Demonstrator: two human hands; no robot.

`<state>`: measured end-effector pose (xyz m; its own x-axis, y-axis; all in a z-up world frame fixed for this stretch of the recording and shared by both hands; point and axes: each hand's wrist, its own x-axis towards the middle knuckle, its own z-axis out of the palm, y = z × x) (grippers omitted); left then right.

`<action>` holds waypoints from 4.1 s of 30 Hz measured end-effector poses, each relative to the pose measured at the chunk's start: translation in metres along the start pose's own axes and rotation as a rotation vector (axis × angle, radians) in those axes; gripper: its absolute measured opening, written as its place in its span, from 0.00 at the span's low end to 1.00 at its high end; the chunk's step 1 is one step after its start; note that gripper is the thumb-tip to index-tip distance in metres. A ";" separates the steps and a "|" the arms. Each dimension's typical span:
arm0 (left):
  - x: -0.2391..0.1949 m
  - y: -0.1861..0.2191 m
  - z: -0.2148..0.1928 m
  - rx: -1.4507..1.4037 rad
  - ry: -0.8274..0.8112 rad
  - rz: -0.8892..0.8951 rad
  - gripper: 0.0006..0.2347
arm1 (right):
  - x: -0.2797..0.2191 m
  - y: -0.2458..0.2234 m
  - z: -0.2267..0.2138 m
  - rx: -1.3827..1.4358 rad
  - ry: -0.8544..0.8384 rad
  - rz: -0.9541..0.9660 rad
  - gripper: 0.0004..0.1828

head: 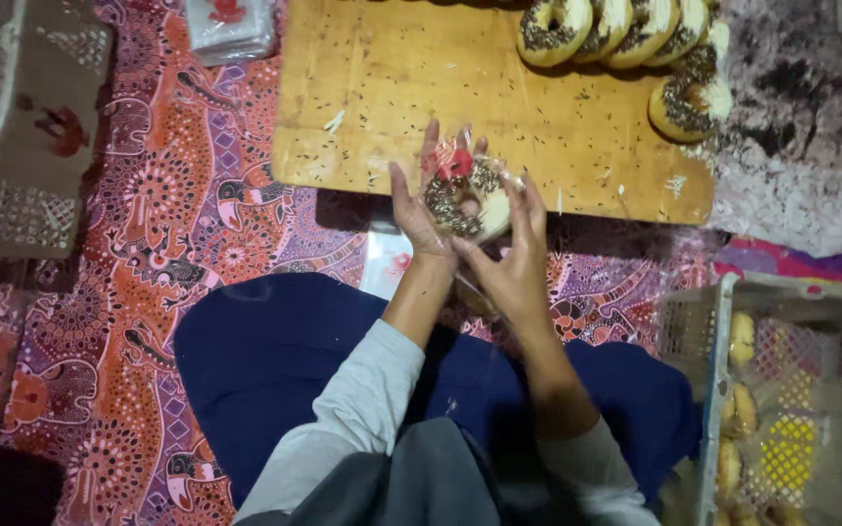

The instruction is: The person sits on the floor and repeatedly picks up donuts from a wooden board, places them into clear plastic bags, and arranges the packaged donuts into a white plastic crate. The process is repeated for multiple donuts.

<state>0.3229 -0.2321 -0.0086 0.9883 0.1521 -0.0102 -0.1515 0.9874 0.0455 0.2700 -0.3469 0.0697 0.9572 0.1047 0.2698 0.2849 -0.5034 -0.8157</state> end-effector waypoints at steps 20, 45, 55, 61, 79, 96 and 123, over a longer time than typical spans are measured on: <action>-0.140 0.096 0.060 2.035 -0.555 0.746 0.15 | -0.029 -0.021 0.060 0.360 -0.077 0.042 0.26; -0.299 0.243 0.025 1.529 0.494 0.558 0.07 | -0.131 -0.163 0.149 0.183 -0.531 -0.793 0.19; -0.297 0.231 0.069 1.305 0.563 0.770 0.07 | -0.080 -0.105 0.147 -0.185 -0.788 0.107 0.16; -0.308 0.217 0.054 1.949 0.190 0.990 0.11 | -0.167 -0.064 0.146 0.901 -1.002 0.230 0.39; -0.320 0.271 -0.023 1.138 0.590 0.249 0.10 | -0.157 -0.079 0.182 0.478 -0.753 0.285 0.16; -0.296 0.255 0.013 1.969 0.591 0.600 0.07 | -0.158 -0.047 0.181 0.306 -0.526 0.061 0.15; -0.025 0.117 -0.227 2.560 -0.226 -0.064 0.07 | -0.038 0.152 0.108 -0.332 -0.141 0.004 0.20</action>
<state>0.2766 -0.1105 -0.2294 0.9996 -0.0230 -0.0158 -0.0119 -0.8630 0.5050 0.2822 -0.3350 -0.1199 0.9624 0.2077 0.1750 0.2715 -0.7528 -0.5996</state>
